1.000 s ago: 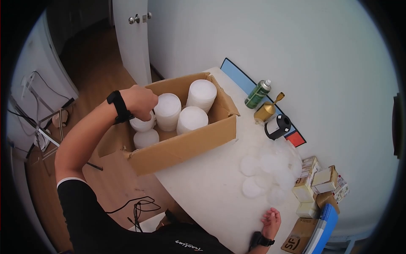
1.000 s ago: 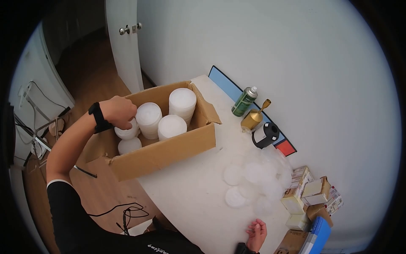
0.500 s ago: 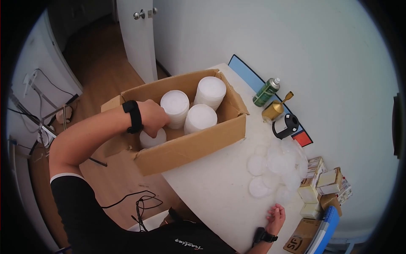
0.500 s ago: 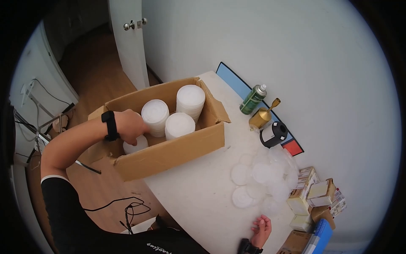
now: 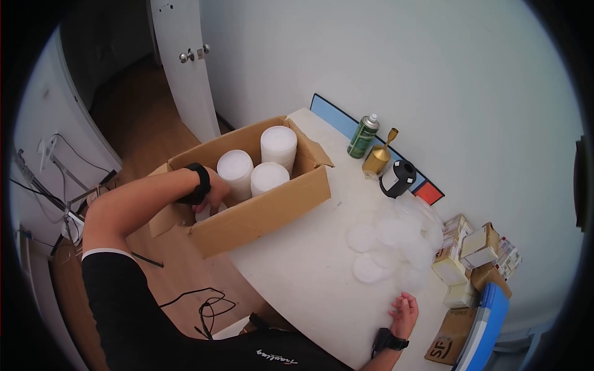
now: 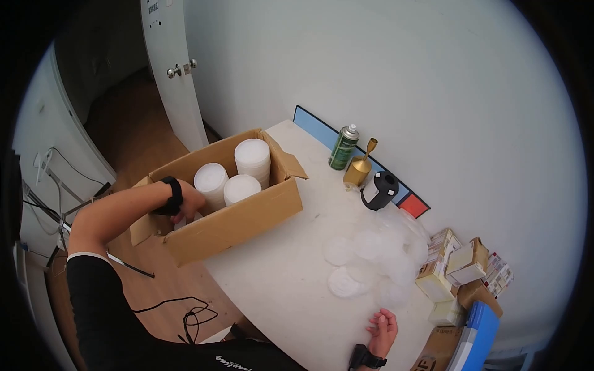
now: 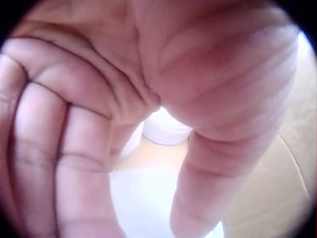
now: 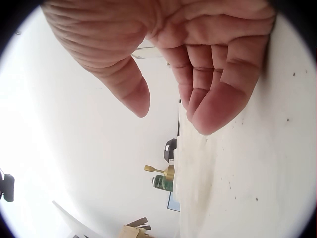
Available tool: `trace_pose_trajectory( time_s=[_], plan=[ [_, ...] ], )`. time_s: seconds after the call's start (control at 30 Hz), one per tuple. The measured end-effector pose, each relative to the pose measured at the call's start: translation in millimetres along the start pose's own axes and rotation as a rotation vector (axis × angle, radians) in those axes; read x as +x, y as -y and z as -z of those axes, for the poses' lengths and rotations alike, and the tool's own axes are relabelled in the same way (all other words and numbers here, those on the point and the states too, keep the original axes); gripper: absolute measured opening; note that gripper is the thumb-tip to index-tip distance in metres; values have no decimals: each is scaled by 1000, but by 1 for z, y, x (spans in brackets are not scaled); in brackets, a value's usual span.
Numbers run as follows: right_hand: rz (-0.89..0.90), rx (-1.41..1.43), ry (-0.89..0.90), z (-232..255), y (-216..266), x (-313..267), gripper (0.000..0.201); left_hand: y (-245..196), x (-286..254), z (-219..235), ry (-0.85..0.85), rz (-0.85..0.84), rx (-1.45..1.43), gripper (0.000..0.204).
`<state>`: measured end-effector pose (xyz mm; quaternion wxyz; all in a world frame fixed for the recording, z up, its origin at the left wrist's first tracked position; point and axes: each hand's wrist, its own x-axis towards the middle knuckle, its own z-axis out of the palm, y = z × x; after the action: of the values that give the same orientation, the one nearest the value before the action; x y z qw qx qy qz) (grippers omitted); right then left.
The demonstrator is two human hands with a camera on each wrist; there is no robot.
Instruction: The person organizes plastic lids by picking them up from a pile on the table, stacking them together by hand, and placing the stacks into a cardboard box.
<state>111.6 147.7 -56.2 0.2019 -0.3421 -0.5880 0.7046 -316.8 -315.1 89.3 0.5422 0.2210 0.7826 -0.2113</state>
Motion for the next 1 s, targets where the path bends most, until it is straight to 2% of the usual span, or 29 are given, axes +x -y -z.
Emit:
trace_pose_trajectory(
  time_s=[0.07, 0.17, 0.3, 0.4, 0.6, 0.7, 0.77, 0.87, 1.0],
  plan=[
    [-9, 2, 4, -4, 3, -3, 28, 0, 4, 0, 15, 18, -24, 40],
    [-5, -36, 24, -7, 3, -6, 28, 15, 38, -8, 93, 44, -128, 48],
    [17, -73, 39, -11, 7, -10, 29, 8, 21, 3, 127, 93, -198, 57],
    [29, -78, 50, -12, 9, -13, 31, 21, 38, 2, 99, -104, -230, 58],
    [24, -93, 68, -14, 13, -14, 33, 34, 60, -10, -29, -152, -89, 55],
    [30, -94, 76, -14, 12, -14, 32, 29, 43, -14, -132, -170, 5, 56],
    [40, -96, 86, -14, 13, -15, 32, 15, 19, -14, -193, -122, -1, 56],
    [54, -104, 91, -14, 12, -15, 31, 2, -31, -4, -264, -144, 63, 53],
    [56, -127, 89, -15, 13, -15, 29, 10, -75, -1, -419, -63, -6, 47]
  ],
)
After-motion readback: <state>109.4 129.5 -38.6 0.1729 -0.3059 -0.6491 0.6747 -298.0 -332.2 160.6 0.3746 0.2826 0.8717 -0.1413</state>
